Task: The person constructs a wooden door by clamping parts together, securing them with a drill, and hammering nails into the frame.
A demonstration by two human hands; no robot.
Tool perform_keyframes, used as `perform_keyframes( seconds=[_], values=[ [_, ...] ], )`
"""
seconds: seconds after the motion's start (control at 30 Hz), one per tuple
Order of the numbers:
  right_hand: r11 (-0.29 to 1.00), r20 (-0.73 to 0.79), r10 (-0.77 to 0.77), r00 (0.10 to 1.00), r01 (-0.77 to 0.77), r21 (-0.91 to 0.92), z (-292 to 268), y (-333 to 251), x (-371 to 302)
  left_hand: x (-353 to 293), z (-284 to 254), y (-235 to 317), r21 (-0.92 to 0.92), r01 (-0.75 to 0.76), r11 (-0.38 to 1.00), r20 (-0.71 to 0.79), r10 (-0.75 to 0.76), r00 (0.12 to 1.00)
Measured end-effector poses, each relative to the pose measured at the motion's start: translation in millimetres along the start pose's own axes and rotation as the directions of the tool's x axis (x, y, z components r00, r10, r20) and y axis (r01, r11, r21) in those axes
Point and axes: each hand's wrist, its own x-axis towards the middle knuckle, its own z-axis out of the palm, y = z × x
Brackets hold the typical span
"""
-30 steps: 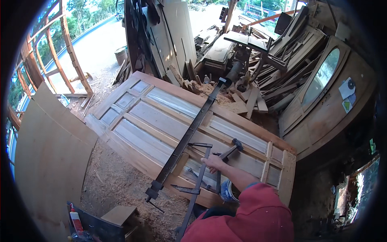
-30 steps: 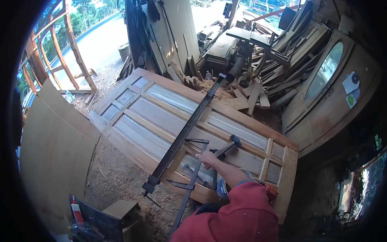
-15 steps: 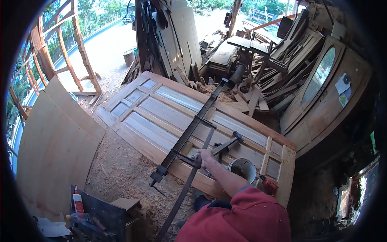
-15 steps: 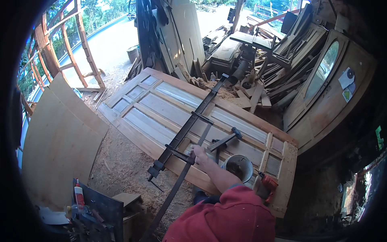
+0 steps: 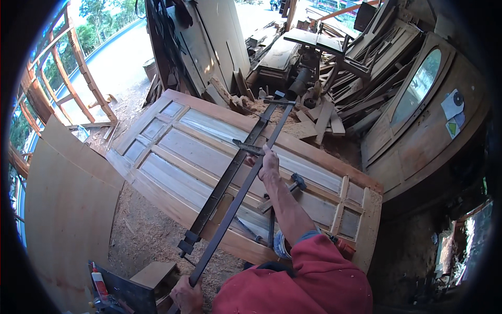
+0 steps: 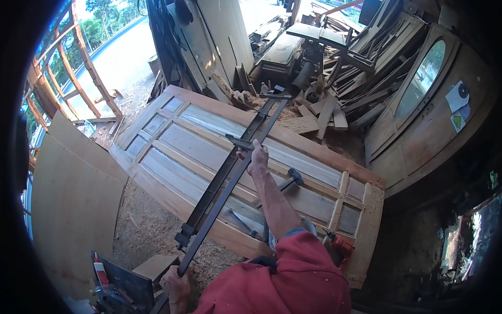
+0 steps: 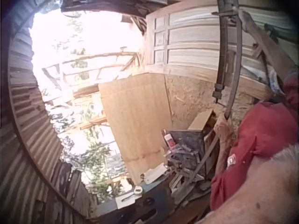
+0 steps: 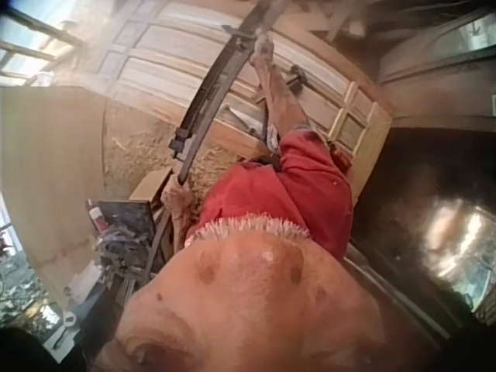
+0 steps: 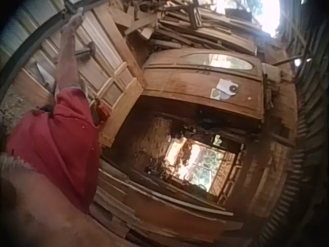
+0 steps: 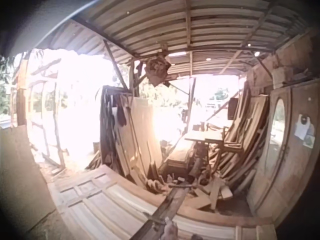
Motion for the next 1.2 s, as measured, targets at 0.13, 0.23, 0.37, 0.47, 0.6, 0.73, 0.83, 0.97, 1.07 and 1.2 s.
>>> perform_keyframes(
  seconds=[0.13,0.23,0.37,0.47,0.6,0.73,0.83,0.97,1.07,1.2],
  values=[
    [0.965,0.005,0.114,0.993,-0.109,-0.238,-18.9,21.2,-38.0,39.5,59.4,23.8,-0.092,-0.082,0.992,0.071,0.089,0.993],
    [0.948,-0.053,0.143,0.988,-0.152,-0.278,-39.2,41.5,-65.0,54.5,89.5,44.5,-0.098,-0.131,0.987,0.107,0.141,0.984],
    [0.934,-0.107,0.239,0.965,-0.259,-0.248,-68.6,83.1,-119.1,68.0,113.1,64.4,-0.179,-0.140,0.974,0.185,0.173,0.967],
    [0.920,-0.101,0.276,0.956,-0.293,-0.260,-81.0,103.0,-142.4,76.7,128.2,66.2,-0.183,-0.148,0.972,0.214,0.187,0.959],
    [0.941,-0.121,0.191,0.974,-0.216,-0.260,-99.7,116.5,-145.8,72.8,151.1,37.8,-0.418,-0.339,0.843,0.145,0.431,0.891],
    [0.967,-0.222,0.167,0.960,-0.204,-0.152,-126.3,124.7,-121.1,30.2,142.4,-42.6,-0.229,-0.257,0.939,0.332,0.323,0.886],
    [0.949,-0.264,0.096,0.960,-0.169,-0.267,-121.1,116.4,-113.6,-13.6,127.9,-125.8,-0.099,-0.122,0.988,0.357,0.150,0.922],
    [0.951,-0.374,0.081,0.924,-0.184,-0.248,-146.7,129.4,-98.9,-68.9,149.8,-190.9,-0.021,-0.079,0.997,0.276,0.082,0.958],
    [0.926,-0.407,0.065,0.911,-0.208,-0.316,-155.1,128.6,-110.5,-101.1,165.4,-183.7,0.002,-0.071,0.997,0.268,0.068,0.961],
    [0.913,-0.453,0.116,0.884,-0.275,-0.302,-164.5,146.0,-134.0,-147.4,183.8,-193.2,0.006,0.044,0.999,0.249,-0.044,0.967]
  ],
)
